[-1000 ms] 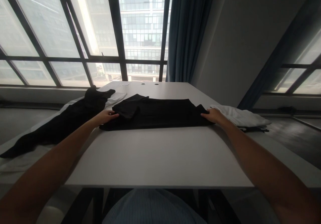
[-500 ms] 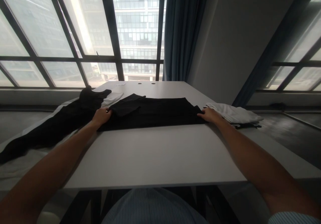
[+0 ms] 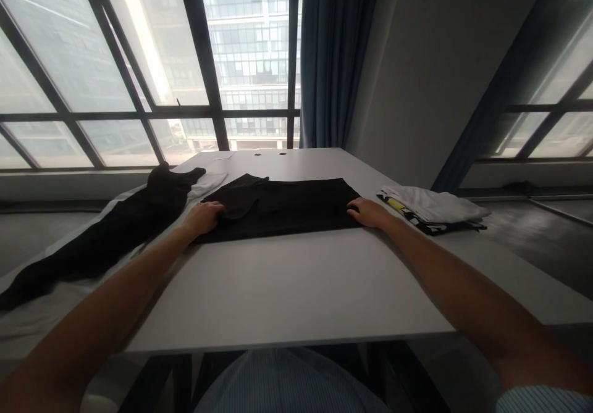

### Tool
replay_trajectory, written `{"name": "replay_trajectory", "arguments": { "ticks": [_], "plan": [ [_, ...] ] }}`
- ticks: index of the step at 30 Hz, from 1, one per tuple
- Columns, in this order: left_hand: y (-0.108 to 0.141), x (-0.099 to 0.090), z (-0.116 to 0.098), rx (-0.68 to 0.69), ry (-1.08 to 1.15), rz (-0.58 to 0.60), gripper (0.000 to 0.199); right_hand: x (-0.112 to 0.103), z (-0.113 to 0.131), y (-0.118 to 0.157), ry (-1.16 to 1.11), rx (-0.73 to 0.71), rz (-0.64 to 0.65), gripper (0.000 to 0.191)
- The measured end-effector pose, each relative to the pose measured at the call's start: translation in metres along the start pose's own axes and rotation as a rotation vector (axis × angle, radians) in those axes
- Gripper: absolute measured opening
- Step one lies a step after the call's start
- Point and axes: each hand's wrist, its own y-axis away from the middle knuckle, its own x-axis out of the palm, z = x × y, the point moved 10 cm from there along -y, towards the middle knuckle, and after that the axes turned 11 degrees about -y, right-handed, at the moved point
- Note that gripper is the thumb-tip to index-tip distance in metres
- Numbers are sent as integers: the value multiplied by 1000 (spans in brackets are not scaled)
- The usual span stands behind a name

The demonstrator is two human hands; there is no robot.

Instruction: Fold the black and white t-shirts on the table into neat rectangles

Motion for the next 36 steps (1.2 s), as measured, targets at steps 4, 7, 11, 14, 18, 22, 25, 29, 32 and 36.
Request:
{"name": "replay_trajectory", "arguments": {
  "ticks": [4, 7, 11, 14, 18, 22, 25, 29, 32, 36],
  "plan": [
    [-24, -12, 28, -219, 85, -72, 38, 2, 3, 0, -11, -13, 8, 38],
    [-38, -12, 50, -413, 66, -64, 49, 0, 3, 3, 1, -3, 4, 37],
    [-46, -1, 54, -485, -27, 28, 62, 0, 3, 8, -6, 8, 14, 38],
    [-46, 4, 39, -370, -13, 42, 64, -1, 8, 10, -15, -29, -10, 37],
    [-30, 17, -6, -54, 117, 68, 69, -7, 28, 8, -52, -116, -133, 42],
    [-2, 39, -36, 87, 164, 152, 80, 10, 57, 0, -156, -208, -106, 52],
    [8, 53, -35, 68, 147, 231, 80, 35, 62, -6, -178, -208, 20, 59],
    [7, 58, -22, 40, 110, 275, 81, 53, 36, -12, -137, -109, 106, 70],
    [6, 59, -13, 11, 110, 290, 81, 52, 10, -15, -99, -34, 115, 75],
    [6, 61, -2, -13, 100, 277, 80, 45, -20, -16, -57, 86, 108, 79]
  ]
}}
